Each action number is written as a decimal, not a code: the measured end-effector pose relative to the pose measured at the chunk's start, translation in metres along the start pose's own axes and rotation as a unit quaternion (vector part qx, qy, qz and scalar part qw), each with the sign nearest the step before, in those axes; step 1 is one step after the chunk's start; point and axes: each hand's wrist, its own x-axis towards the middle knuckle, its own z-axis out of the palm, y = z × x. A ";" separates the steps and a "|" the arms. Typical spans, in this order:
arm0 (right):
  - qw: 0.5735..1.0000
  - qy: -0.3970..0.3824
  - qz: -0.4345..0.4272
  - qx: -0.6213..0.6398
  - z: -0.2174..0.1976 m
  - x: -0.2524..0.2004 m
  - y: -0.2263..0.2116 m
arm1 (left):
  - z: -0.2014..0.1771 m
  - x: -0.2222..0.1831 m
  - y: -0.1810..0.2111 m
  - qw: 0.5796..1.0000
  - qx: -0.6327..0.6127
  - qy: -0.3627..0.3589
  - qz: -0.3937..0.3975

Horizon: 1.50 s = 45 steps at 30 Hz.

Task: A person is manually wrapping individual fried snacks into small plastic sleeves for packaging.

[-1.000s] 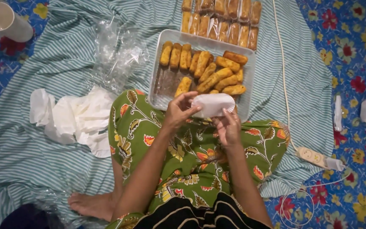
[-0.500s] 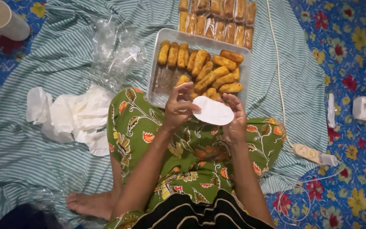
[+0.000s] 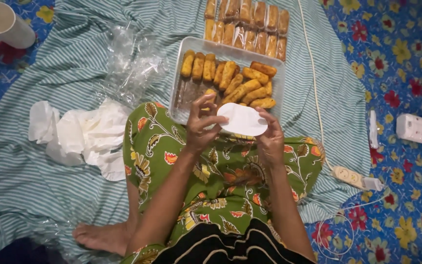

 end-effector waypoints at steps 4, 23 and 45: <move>0.999 0.012 0.017 -0.036 0.009 -0.001 -0.009 | -0.001 -0.002 -0.003 0.999 0.002 -0.011 -0.037; 0.974 0.106 0.189 -0.071 -0.001 0.006 -0.007 | 0.006 -0.012 -0.018 0.883 -0.148 -0.078 -0.439; 0.968 0.096 0.230 -0.031 -0.026 0.013 0.025 | 0.010 -0.011 -0.030 0.865 -0.145 -0.082 -0.474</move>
